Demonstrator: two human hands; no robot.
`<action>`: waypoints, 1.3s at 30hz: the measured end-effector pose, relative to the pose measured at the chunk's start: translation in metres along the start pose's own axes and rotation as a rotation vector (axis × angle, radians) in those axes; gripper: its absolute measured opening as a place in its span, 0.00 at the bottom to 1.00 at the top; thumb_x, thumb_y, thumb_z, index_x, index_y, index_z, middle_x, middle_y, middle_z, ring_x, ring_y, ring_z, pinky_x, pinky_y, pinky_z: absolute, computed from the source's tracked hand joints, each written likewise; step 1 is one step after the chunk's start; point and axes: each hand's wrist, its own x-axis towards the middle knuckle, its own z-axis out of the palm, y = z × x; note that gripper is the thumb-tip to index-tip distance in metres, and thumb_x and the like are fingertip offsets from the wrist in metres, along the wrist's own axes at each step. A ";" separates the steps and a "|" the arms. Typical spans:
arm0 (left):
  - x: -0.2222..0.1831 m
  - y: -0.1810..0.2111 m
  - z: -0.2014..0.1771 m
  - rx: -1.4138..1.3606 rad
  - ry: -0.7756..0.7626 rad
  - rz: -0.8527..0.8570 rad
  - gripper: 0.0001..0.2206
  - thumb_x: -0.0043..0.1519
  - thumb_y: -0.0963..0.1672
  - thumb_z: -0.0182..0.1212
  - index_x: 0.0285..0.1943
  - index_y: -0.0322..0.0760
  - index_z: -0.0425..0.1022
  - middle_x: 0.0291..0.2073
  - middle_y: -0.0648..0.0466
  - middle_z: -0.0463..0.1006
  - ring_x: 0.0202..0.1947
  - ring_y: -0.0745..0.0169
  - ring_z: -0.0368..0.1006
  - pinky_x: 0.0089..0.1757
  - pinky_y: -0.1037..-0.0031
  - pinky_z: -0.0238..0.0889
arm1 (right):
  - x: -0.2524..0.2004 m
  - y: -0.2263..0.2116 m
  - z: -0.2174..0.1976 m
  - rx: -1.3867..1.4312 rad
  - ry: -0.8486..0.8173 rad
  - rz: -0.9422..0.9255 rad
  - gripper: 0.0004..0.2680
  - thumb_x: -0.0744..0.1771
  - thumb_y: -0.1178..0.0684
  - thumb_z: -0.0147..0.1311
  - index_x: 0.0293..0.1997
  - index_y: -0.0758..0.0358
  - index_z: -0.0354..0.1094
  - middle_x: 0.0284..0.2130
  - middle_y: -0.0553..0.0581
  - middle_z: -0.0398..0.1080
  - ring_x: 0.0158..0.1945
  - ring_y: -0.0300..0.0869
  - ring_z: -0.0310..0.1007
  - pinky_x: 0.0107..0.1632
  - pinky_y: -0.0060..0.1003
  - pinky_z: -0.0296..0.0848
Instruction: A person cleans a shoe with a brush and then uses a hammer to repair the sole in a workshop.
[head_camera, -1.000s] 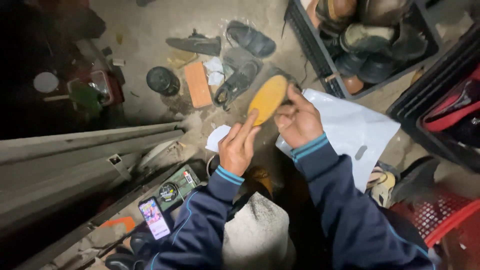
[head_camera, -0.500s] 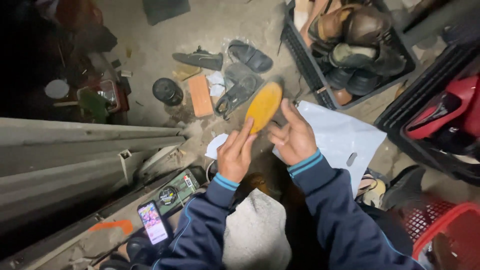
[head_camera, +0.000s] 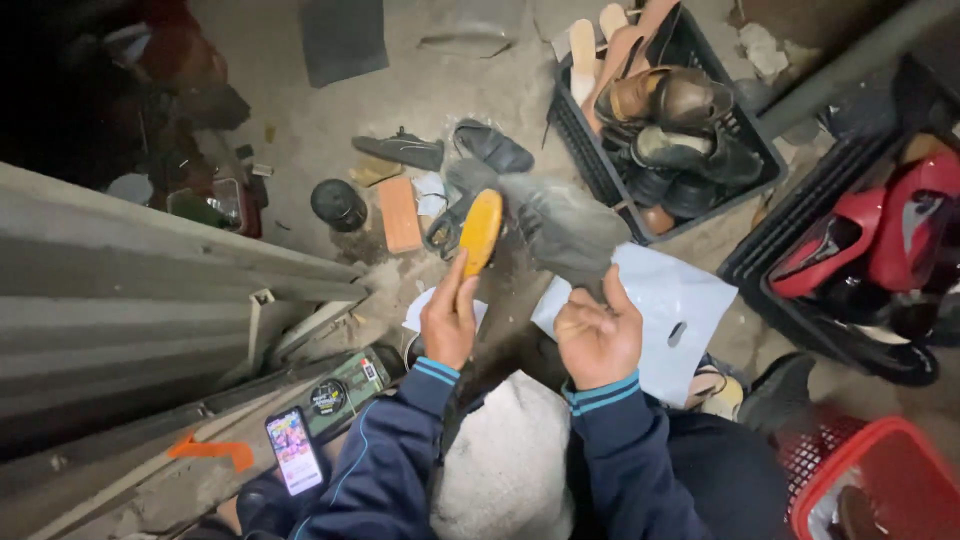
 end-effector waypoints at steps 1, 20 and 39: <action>0.002 0.014 -0.005 -0.024 0.002 -0.083 0.17 0.69 0.40 0.55 0.68 0.32 0.72 0.50 0.38 0.82 0.47 0.41 0.80 0.46 0.61 0.73 | -0.004 0.000 -0.006 0.013 0.005 -0.041 0.15 0.72 0.51 0.52 0.25 0.65 0.59 0.16 0.46 0.48 0.17 0.33 0.62 0.16 0.10 0.68; 0.014 0.117 -0.012 -0.333 -0.073 -0.438 0.22 0.74 0.44 0.40 0.79 0.41 0.56 0.24 0.48 0.79 0.15 0.66 0.68 0.25 0.76 0.69 | -0.116 0.038 0.018 -0.025 -0.181 0.057 0.13 0.74 0.46 0.32 0.38 0.51 0.65 0.16 0.34 0.54 0.12 0.25 0.50 0.19 0.12 0.71; -0.056 0.131 -0.020 -0.324 0.015 -0.636 0.21 0.71 0.47 0.47 0.75 0.45 0.65 0.17 0.54 0.71 0.20 0.68 0.67 0.26 0.78 0.64 | -0.062 0.011 -0.129 -0.192 0.050 0.028 0.07 0.71 0.53 0.37 0.34 0.51 0.55 0.11 0.36 0.44 0.11 0.27 0.48 0.32 0.27 0.76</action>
